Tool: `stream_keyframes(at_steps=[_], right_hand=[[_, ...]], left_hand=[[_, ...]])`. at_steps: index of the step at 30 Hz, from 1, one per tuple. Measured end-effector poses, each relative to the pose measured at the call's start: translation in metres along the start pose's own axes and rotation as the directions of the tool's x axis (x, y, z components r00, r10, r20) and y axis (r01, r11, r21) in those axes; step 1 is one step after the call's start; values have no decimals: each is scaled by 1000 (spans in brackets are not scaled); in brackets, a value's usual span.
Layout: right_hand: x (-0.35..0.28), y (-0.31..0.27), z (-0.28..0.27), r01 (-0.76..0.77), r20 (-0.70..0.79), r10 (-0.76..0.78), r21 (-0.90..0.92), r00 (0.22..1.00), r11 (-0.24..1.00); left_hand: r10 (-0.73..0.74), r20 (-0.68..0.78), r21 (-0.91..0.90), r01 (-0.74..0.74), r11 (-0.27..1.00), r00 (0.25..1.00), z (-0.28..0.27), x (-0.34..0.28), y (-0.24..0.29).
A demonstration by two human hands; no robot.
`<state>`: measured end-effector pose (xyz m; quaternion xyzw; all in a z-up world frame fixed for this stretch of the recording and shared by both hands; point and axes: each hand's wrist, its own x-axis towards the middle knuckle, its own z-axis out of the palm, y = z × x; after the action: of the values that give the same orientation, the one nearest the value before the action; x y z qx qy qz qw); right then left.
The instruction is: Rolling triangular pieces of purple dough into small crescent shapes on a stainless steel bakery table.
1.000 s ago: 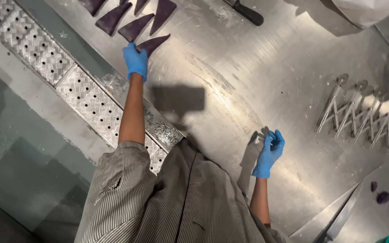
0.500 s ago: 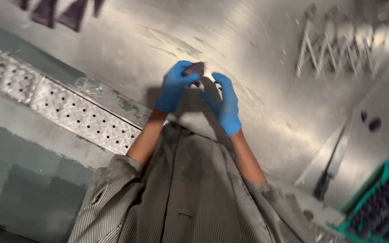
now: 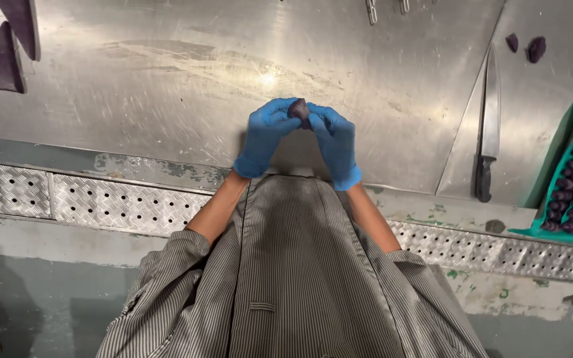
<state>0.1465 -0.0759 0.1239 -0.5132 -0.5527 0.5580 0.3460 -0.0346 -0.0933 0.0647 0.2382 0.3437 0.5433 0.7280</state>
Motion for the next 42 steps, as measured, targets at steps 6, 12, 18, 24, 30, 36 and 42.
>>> stream_keyframes(at_steps=[6, 12, 18, 24, 30, 36, 42], right_hand=[[-13, -39, -2, 57, -82, -87, -316, 993, 947], [-14, 25, -30, -39, -116, 19, -175, 993, 984], [-24, 52, -40, -205, -215, 298, 369, 930, 906], [-24, 61, -83, -82, -316, 334, 607, 888, 790], [-26, 56, -216, 89, -484, 310, 638, 818, 765], [-29, 77, -279, -1, -625, -293, -425, 723, 905], [-35, 83, -111, -300, -272, 147, -695, 951, 654]], left_hand=[[37, -140, 122, -20, 992, 989, 22, -2, -20], [154, -148, 258, -112, 960, 977, 40, -8, -22], [21, -235, 88, 0, 996, 972, 18, -5, -51], [98, -86, -493, -128, 860, 991, -18, -3, -117], [247, -23, -478, -227, 849, 969, -7, 3, -86], [-29, -389, -316, -104, 943, 921, 3, 8, -79], [331, -260, 801, 11, 599, 907, 6, -4, -88]])
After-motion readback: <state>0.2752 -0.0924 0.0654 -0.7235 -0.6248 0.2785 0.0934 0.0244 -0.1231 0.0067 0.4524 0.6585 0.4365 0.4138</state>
